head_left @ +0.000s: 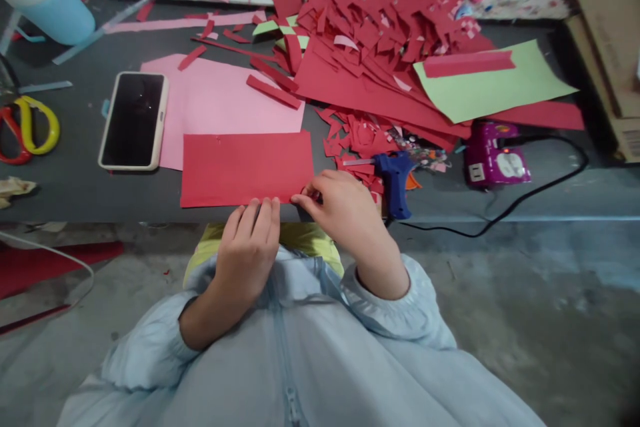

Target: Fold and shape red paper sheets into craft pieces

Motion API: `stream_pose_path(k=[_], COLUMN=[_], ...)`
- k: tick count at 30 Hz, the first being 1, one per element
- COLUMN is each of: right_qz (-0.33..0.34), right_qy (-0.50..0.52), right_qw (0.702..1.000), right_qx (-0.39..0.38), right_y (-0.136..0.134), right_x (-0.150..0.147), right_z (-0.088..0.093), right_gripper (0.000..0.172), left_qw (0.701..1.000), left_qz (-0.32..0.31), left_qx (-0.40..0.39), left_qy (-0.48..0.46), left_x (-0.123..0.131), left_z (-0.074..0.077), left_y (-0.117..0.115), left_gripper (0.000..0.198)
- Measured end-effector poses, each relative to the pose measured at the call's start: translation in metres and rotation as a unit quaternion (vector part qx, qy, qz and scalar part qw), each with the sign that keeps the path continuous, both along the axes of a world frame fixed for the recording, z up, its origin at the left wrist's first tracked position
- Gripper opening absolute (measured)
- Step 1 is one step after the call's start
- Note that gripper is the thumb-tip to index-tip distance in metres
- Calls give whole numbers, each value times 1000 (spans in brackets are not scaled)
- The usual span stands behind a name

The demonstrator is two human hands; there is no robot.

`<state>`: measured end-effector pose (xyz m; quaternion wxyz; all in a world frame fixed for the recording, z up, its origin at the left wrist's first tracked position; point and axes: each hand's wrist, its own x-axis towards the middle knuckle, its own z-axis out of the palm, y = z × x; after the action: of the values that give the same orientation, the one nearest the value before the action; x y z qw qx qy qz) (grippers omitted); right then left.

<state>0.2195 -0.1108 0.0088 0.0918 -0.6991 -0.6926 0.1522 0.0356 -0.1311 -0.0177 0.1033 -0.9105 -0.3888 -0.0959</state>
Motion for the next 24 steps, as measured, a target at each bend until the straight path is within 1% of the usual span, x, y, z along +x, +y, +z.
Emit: stream_pose_path(k=[7,14,19,24], right_qz=[-22,-53,-59,-54], right_qy=[34,52,21,13], right_qw=[999,997,998,998], right_qx=[14,33,31,25], right_y=[-9,-13,-13,-11], right_x=[14,14,11,9], right_z=[-1,-4,-3,-3], right_gripper=[20,19,21,21], left_qw=[1000,996,997,998], left_qz=[-4,-9,7,19], left_qx=[30,84,77,65], left_qy=[5,2,13,19], left_x=[7,8,8,8], left_z=[-1,-4,-7,-6], left_y=[-2,-7,-11,-13], left_gripper=[41,44,50,51])
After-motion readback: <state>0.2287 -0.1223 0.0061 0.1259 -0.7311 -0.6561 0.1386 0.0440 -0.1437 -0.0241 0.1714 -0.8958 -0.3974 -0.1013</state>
